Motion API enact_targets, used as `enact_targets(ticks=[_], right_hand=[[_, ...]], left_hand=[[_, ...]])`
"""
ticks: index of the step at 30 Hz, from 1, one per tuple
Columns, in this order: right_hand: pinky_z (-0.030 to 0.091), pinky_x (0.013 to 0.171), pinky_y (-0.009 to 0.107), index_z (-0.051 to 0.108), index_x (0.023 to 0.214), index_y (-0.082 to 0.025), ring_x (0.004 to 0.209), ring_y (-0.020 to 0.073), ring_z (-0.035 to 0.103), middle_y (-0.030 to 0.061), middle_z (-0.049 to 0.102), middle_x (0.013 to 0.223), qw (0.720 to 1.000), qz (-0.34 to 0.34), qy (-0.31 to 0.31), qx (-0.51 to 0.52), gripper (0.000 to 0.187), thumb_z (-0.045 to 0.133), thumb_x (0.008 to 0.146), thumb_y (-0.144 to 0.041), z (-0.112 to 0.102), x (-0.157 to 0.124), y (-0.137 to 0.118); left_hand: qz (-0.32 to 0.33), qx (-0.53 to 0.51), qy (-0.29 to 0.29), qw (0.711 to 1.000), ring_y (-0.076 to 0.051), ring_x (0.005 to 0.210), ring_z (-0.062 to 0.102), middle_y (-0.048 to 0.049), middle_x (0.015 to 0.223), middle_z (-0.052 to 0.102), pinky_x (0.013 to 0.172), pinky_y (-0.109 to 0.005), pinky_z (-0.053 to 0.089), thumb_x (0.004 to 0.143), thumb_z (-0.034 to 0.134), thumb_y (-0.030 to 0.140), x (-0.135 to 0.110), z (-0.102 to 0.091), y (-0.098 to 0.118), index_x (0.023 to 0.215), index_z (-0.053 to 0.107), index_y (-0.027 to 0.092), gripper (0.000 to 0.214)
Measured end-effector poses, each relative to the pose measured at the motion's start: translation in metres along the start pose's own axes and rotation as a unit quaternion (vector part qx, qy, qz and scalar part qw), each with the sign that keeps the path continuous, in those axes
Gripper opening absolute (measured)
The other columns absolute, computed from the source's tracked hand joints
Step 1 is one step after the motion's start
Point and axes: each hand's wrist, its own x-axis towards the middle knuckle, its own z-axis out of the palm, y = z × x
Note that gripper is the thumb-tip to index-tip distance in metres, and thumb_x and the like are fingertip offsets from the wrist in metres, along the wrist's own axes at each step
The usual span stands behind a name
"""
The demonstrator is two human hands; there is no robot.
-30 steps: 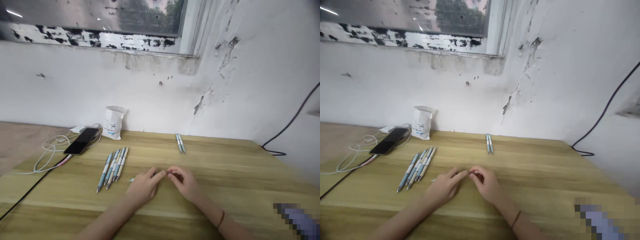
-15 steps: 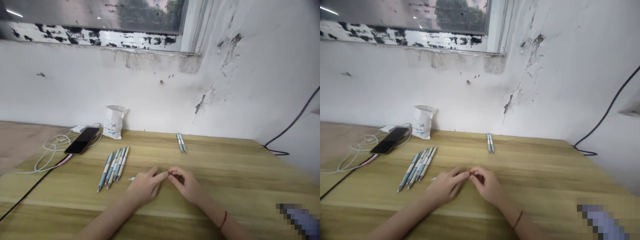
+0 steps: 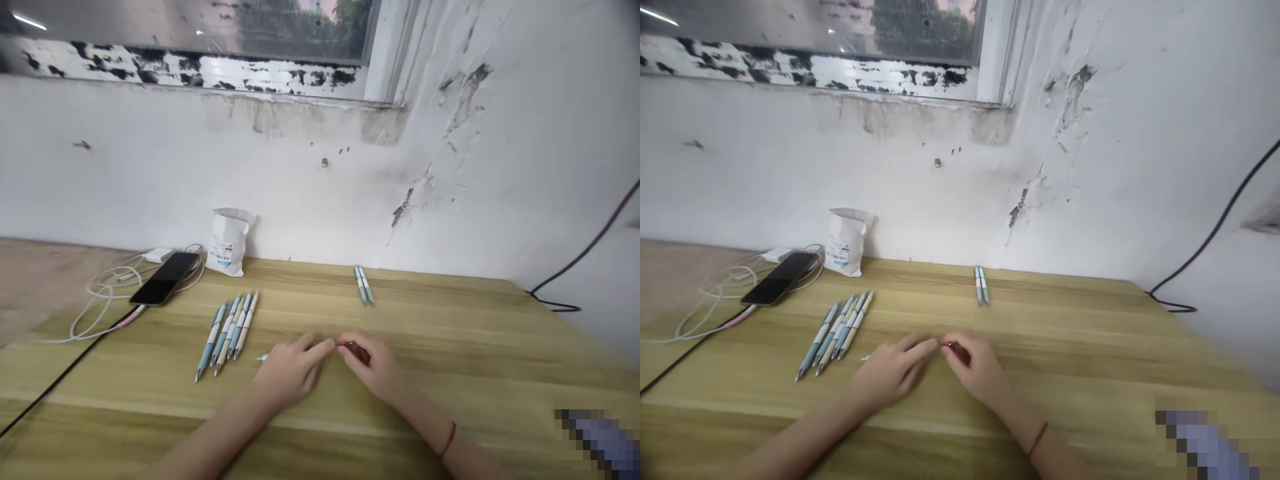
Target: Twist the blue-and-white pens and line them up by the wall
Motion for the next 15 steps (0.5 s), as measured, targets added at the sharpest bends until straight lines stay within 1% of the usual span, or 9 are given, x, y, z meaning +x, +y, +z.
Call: enact_targets(ticks=[5, 10, 13, 15], right_hand=[[0.042, 0.059, 0.026, 0.064, 0.087, -0.021, 0.063, 0.0146, 0.055, 0.0022, 0.064, 0.074, 1.000, -0.011, -0.013, 0.003, 0.021, 0.047, 0.088, -0.032, 0.0026, -0.0007, -0.0005], [0.042, 0.060, 0.026, 0.065, 0.090, -0.021, 0.064, 0.0147, 0.055, 0.0017, 0.065, 0.076, 1.000, -0.002, -0.018, 0.004, 0.019, 0.050, 0.086, -0.033, 0.0036, -0.0002, 0.0013], [0.041, 0.055, 0.025, 0.063, 0.094, -0.020, 0.058, 0.0138, 0.053, 0.0008, 0.063, 0.069, 1.000, 0.021, -0.010, 0.005, 0.021, 0.052, 0.085, -0.035, 0.0020, 0.0001, 0.0020], [0.041, 0.055, 0.025, 0.063, 0.093, -0.020, 0.059, 0.0142, 0.053, 0.0010, 0.062, 0.069, 0.999, 0.031, -0.006, 0.014, 0.022, 0.049, 0.086, -0.036, 0.0007, 0.0003, 0.0023]], left_hand=[[0.008, -0.013, 0.018, 1.000, -0.018, 0.086, 0.061, -0.0045, 0.104, 0.060, 0.069, -0.025, 0.048, 0.092, 0.030, 0.026, 0.0002, 0.0026, -0.0002, 0.122, 0.042, 0.026, 0.032], [-0.008, -0.017, 0.026, 0.999, -0.018, 0.081, 0.061, -0.0040, 0.098, 0.061, 0.065, -0.026, 0.048, 0.093, 0.030, 0.027, -0.0003, 0.0026, 0.0017, 0.111, 0.045, 0.023, 0.024], [-0.014, -0.026, 0.051, 0.998, -0.018, 0.084, 0.060, -0.0043, 0.100, 0.059, 0.072, -0.028, 0.049, 0.092, 0.032, 0.022, 0.0000, 0.0043, -0.0004, 0.109, 0.047, 0.022, 0.022], [-0.010, -0.039, 0.078, 0.996, -0.017, 0.091, 0.058, -0.0053, 0.107, 0.056, 0.079, -0.029, 0.048, 0.090, 0.034, 0.016, 0.0003, 0.0067, -0.0035, 0.112, 0.047, 0.023, 0.026]])
